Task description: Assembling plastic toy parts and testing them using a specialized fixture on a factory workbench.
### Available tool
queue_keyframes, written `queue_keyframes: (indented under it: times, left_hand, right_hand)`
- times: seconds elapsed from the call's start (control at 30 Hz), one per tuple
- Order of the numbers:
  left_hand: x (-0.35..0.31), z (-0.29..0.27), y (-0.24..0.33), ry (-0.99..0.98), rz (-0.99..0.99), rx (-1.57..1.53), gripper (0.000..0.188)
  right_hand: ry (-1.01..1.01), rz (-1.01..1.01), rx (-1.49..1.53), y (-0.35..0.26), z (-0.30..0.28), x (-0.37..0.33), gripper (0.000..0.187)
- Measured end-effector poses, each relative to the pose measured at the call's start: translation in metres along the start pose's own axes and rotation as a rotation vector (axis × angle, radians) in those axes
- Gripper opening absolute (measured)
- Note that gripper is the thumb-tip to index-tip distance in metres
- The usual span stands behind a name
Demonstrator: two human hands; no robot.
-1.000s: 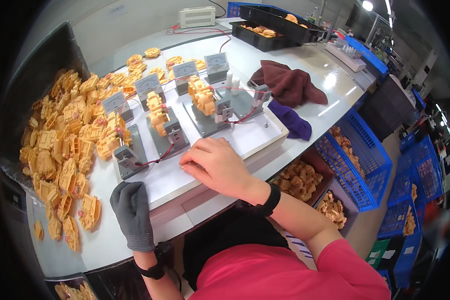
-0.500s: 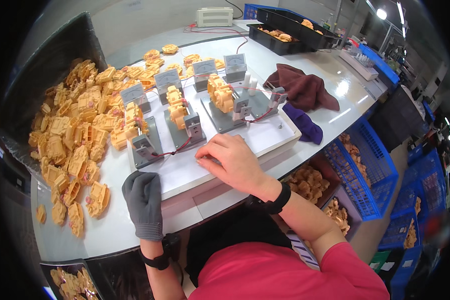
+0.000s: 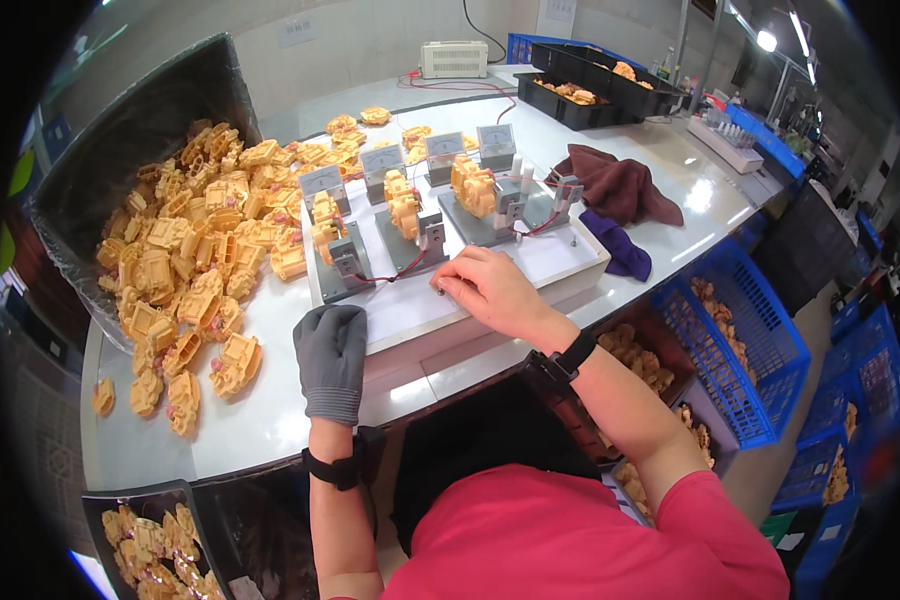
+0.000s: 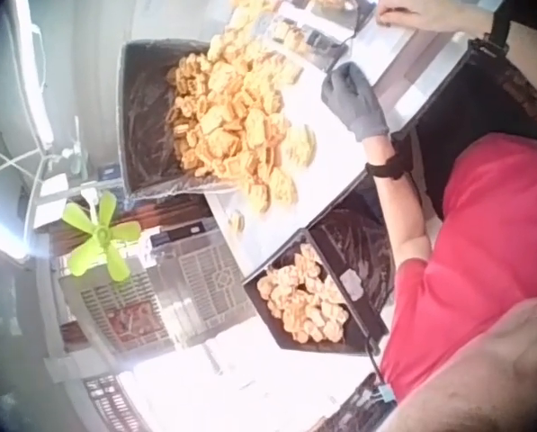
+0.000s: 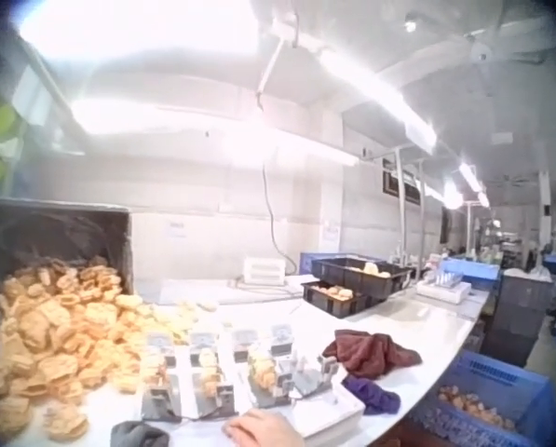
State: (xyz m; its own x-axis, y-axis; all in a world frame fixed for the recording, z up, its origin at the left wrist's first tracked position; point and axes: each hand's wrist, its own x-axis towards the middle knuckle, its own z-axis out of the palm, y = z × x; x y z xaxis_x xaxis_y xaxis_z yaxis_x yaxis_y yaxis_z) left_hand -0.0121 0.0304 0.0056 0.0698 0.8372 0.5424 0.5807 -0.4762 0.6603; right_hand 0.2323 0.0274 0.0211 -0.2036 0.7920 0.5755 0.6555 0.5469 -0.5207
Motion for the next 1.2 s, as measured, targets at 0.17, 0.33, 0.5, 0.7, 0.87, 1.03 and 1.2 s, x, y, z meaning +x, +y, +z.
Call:
queue_keyframes:
  times: [0.17,0.33,0.5,0.7,0.87,1.03,1.2]
  left_hand:
    - [0.007,-0.005,0.001,-0.042,0.024,0.065,0.012]
    - [0.013,-0.007,0.002,-0.082,0.011,0.111,0.011]
    - [0.014,-0.008,0.003,-0.077,0.063,0.206,0.009]
    - [0.014,-0.017,-0.004,-0.183,0.163,0.131,0.014]
    - [-0.007,-0.023,0.019,-0.079,0.162,-0.058,0.021]
    - [-0.017,0.006,0.075,-0.928,0.412,-0.444,0.03]
    - [-0.027,0.089,0.101,-0.915,0.656,-0.267,0.03]
  right_hand:
    - [-0.036,0.053,-0.016,-0.006,-0.002,0.003,0.015]
    - [-0.064,0.106,-0.032,-0.009,0.001,0.006,0.015]
    - [-0.055,0.052,-0.085,-0.013,-0.002,0.005,0.011]
    - [0.013,0.071,-0.082,-0.014,-0.003,-0.003,0.009]
    - [0.241,0.074,0.18,-0.01,-0.031,-0.021,0.008]
    - [0.675,0.665,0.404,-0.004,-0.129,-0.123,0.02]
    - [0.564,0.968,-0.104,0.11,-0.127,-0.274,0.026]
